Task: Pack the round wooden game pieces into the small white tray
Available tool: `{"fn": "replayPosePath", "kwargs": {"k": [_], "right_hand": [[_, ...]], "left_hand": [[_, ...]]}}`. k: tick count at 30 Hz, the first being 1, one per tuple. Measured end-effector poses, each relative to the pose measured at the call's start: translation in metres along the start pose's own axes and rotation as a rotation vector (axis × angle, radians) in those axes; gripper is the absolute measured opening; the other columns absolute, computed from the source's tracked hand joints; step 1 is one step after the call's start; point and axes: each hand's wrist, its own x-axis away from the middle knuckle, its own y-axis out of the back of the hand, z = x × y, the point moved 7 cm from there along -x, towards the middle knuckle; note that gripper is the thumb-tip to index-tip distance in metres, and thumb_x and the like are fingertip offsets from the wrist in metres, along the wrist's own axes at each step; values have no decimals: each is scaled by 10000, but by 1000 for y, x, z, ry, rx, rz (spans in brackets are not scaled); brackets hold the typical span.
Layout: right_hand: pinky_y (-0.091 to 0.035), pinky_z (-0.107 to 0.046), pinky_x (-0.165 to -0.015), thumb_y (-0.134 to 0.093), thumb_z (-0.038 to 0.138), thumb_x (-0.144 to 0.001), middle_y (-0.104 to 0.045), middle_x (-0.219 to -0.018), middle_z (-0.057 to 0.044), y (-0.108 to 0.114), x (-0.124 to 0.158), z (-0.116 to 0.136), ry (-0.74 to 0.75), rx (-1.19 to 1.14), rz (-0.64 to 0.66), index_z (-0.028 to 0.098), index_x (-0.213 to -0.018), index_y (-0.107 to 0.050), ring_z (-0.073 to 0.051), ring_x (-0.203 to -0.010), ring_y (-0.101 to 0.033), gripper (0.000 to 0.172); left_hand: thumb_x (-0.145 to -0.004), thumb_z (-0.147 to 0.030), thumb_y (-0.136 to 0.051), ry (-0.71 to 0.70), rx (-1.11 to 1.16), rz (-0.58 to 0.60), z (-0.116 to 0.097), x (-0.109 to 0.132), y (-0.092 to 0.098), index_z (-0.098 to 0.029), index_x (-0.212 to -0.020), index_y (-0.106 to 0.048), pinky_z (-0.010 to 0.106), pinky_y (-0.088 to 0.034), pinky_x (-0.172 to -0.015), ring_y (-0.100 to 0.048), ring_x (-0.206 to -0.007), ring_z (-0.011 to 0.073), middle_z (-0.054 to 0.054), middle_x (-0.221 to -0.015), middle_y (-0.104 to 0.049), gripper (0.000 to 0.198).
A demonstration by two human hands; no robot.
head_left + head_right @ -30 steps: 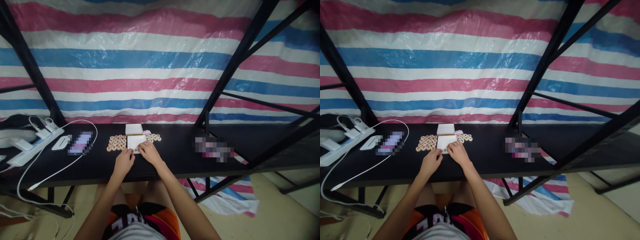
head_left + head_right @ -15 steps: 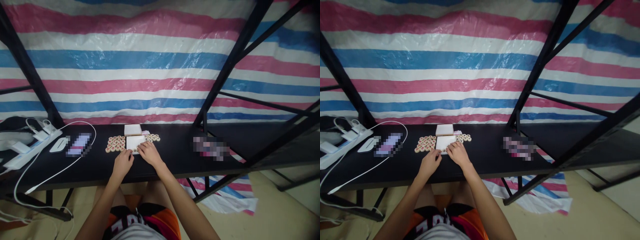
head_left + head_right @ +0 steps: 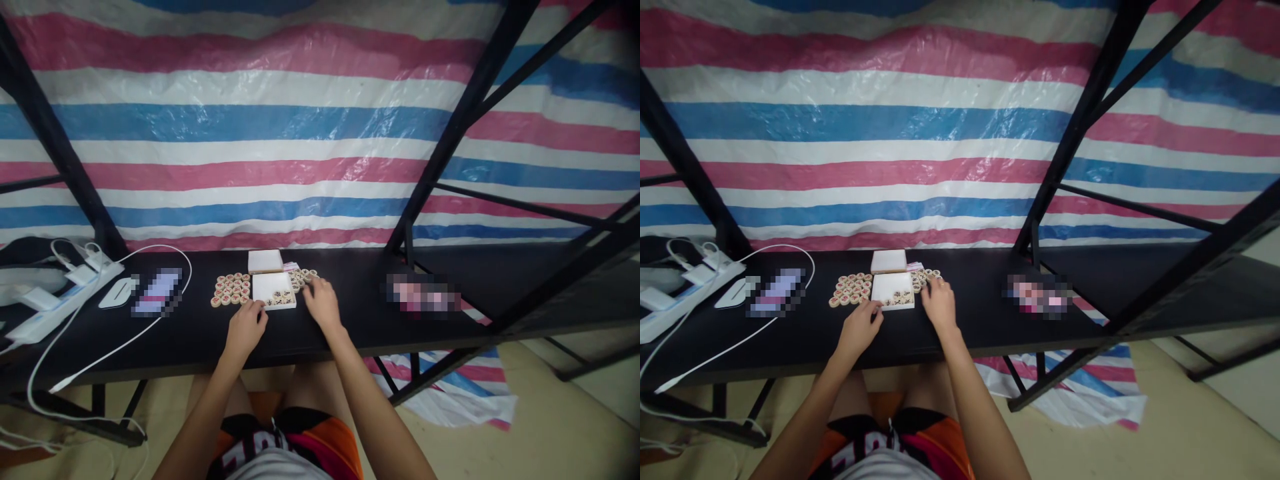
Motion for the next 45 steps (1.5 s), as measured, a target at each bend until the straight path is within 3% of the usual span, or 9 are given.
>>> {"fn": "replayPosePath", "kwargs": {"k": [6, 12, 15, 18, 23, 26, 31, 37, 45], "right_hand": [[-441, -421, -752, -416, 415, -871, -576, -1082, -255, 53, 30, -132, -607, 320, -62, -23, -1355, -295, -352, -978, -557, 664], [-439, -469, -759, -376, 489, -874, -605, -1032, -263, 72, 41, -174, -725, 340, -60, -31, -1352, -282, -379, -970, -571, 712], [-431, -457, -753, -358, 487, -887, -610, -1011, -257, 75, 39, -166, -696, 330, -119, -6, -1367, -271, -361, -932, -587, 693], [-423, -403, -767, -353, 413, -908, -617, -991, -202, 66, 30, -135, -488, 251, -150, 58, -1350, -340, -306, -914, -586, 567], [-411, -316, -818, -419, 262, -885, -594, -1040, -131, 14, 4, -48, -36, 77, 64, 148, -1183, -554, -228, -933, -543, 346], [-408, -311, -825, -426, 202, -876, -572, -1120, -98, -11, -15, -14, 80, 23, 189, 219, -1180, -584, -215, -953, -525, 343], [-404, -321, -832, -386, 156, -882, -558, -1178, -90, -24, -35, -6, 86, 74, 197, 239, -1188, -599, -223, -975, -504, 382], [-394, -323, -853, -412, 178, -876, -550, -1210, -85, -40, -24, -10, 118, 148, 270, 246, -1217, -576, -235, -1047, -468, 385], [-394, -332, -859, -436, 229, -869, -547, -1189, -106, -33, -23, -6, 117, 154, 226, 197, -1119, -627, -234, -1025, -471, 316]], "left_hand": [[-877, -212, -426, -4, -2, 3, 0, 0, 1, -210, -977, -602, 237, -415, -715, -594, -863, 156, 34, -942, -623, 203], [-875, -208, -422, -9, -4, -11, -2, 1, 3, -210, -966, -601, 236, -412, -714, -593, -865, 156, 29, -941, -625, 201], [-875, -204, -424, -4, -6, -11, -2, 0, 2, -209, -964, -603, 236, -414, -716, -593, -861, 155, 29, -939, -625, 200], [-875, -205, -426, -4, -5, -8, -2, 0, 2, -209, -967, -604, 235, -415, -720, -592, -863, 154, 31, -942, -625, 200], [-871, -199, -433, 7, -3, -8, -1, 0, 2, -206, -967, -607, 238, -417, -724, -593, -856, 154, 34, -943, -623, 198], [-869, -201, -438, 6, 9, -9, -1, 0, 2, -209, -973, -606, 238, -418, -723, -593, -848, 151, 33, -943, -621, 198], [-870, -204, -438, 3, 8, -10, 0, 0, 1, -212, -976, -609, 239, -420, -730, -594, -854, 153, 29, -931, -626, 201], [-870, -200, -435, -10, 9, -23, 0, 0, -1, -210, -983, -606, 234, -427, -734, -597, -877, 154, 32, -933, -627, 205], [-872, -205, -433, -9, 5, -17, 0, 1, 0, -211, -983, -603, 229, -430, -735, -599, -872, 151, 32, -945, -625, 204]]}}
